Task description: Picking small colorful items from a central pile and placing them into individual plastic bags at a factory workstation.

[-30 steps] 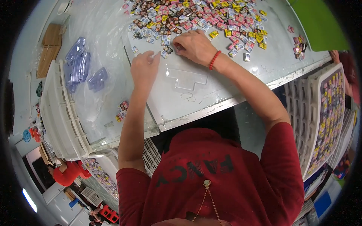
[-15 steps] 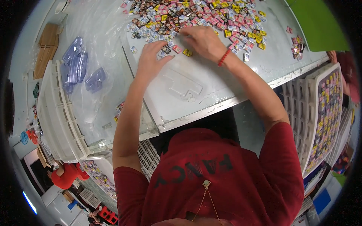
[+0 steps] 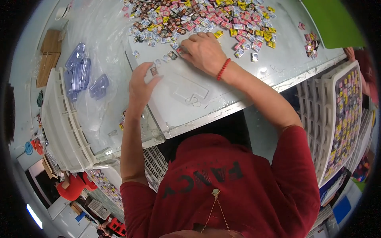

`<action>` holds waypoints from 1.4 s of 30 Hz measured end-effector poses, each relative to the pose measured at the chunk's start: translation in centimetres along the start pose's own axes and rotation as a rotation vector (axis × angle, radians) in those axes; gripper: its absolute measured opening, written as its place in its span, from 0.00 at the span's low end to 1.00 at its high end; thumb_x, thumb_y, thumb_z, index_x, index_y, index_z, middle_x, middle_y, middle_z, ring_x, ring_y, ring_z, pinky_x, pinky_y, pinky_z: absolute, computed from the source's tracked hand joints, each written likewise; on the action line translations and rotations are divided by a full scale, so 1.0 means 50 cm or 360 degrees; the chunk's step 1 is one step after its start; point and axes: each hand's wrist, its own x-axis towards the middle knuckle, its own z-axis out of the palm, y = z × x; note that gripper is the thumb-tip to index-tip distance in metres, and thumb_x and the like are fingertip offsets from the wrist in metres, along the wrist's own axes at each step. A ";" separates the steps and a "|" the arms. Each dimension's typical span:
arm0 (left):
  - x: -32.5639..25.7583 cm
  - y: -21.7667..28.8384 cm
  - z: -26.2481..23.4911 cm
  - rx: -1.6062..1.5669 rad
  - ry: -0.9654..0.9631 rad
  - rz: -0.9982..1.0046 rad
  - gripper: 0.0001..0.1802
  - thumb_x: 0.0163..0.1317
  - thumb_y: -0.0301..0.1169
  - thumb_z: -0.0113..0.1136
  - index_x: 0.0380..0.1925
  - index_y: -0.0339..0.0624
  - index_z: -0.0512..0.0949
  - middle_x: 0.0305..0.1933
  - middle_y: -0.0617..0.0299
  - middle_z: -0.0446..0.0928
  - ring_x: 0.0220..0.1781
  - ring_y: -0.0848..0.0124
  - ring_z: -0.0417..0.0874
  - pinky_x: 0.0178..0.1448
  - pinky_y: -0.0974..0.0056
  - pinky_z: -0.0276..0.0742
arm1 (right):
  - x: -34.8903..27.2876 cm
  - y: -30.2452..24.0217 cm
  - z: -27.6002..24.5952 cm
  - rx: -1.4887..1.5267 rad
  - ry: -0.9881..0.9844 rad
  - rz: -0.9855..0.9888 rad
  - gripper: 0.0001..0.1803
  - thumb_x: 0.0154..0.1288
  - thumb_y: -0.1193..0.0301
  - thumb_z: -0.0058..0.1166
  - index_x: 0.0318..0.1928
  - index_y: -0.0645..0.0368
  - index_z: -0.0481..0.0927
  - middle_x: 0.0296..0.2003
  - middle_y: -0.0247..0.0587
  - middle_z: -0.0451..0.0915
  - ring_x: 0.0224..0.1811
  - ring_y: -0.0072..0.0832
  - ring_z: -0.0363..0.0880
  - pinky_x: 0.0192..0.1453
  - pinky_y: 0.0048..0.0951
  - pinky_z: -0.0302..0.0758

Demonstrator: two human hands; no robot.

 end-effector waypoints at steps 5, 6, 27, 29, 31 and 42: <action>0.012 0.007 0.009 -0.0118 -0.0100 -0.0170 0.25 0.50 0.29 0.70 0.51 0.43 0.77 0.50 0.56 0.78 0.45 0.64 0.80 0.50 0.63 0.76 | 0.022 -0.020 0.046 -0.0081 -0.0071 0.0062 0.10 0.58 0.67 0.59 0.40 0.56 0.80 0.35 0.43 0.81 0.41 0.39 0.79 0.47 0.39 0.70; 0.016 0.007 0.011 -0.0161 -0.0122 -0.0195 0.26 0.50 0.29 0.70 0.51 0.44 0.77 0.50 0.57 0.78 0.44 0.65 0.79 0.50 0.63 0.76 | 0.024 -0.025 0.048 -0.0082 -0.0074 0.0057 0.10 0.58 0.67 0.59 0.40 0.56 0.80 0.35 0.43 0.81 0.41 0.39 0.79 0.47 0.39 0.70; 0.050 0.003 0.014 -0.0307 -0.0355 -0.0155 0.25 0.52 0.29 0.68 0.52 0.41 0.76 0.49 0.54 0.77 0.51 0.60 0.74 0.53 0.60 0.74 | 0.065 0.063 0.015 0.0060 -0.0068 -0.0197 0.17 0.59 0.66 0.59 0.50 0.51 0.78 0.44 0.43 0.79 0.49 0.39 0.78 0.50 0.38 0.72; 0.048 0.002 0.009 -0.0348 -0.0371 -0.0205 0.25 0.52 0.29 0.68 0.52 0.41 0.76 0.49 0.54 0.77 0.51 0.60 0.74 0.52 0.61 0.74 | 0.021 0.053 -0.015 0.0161 -0.0140 0.0037 0.19 0.58 0.66 0.61 0.50 0.54 0.78 0.44 0.44 0.79 0.44 0.41 0.79 0.45 0.38 0.76; 0.046 -0.006 0.006 -0.0281 -0.0360 -0.0086 0.26 0.52 0.29 0.69 0.53 0.41 0.75 0.49 0.54 0.76 0.52 0.60 0.74 0.54 0.60 0.74 | -0.006 0.035 -0.030 0.0216 -0.0224 0.0096 0.20 0.58 0.66 0.61 0.51 0.55 0.77 0.44 0.45 0.79 0.43 0.42 0.79 0.44 0.38 0.77; 0.010 -0.012 0.006 0.0009 -0.0091 0.0003 0.24 0.54 0.28 0.67 0.53 0.42 0.76 0.48 0.55 0.78 0.51 0.60 0.78 0.54 0.62 0.75 | -0.045 0.010 -0.003 0.0004 -0.0049 0.0152 0.14 0.55 0.69 0.62 0.43 0.57 0.79 0.39 0.44 0.79 0.41 0.43 0.79 0.43 0.38 0.77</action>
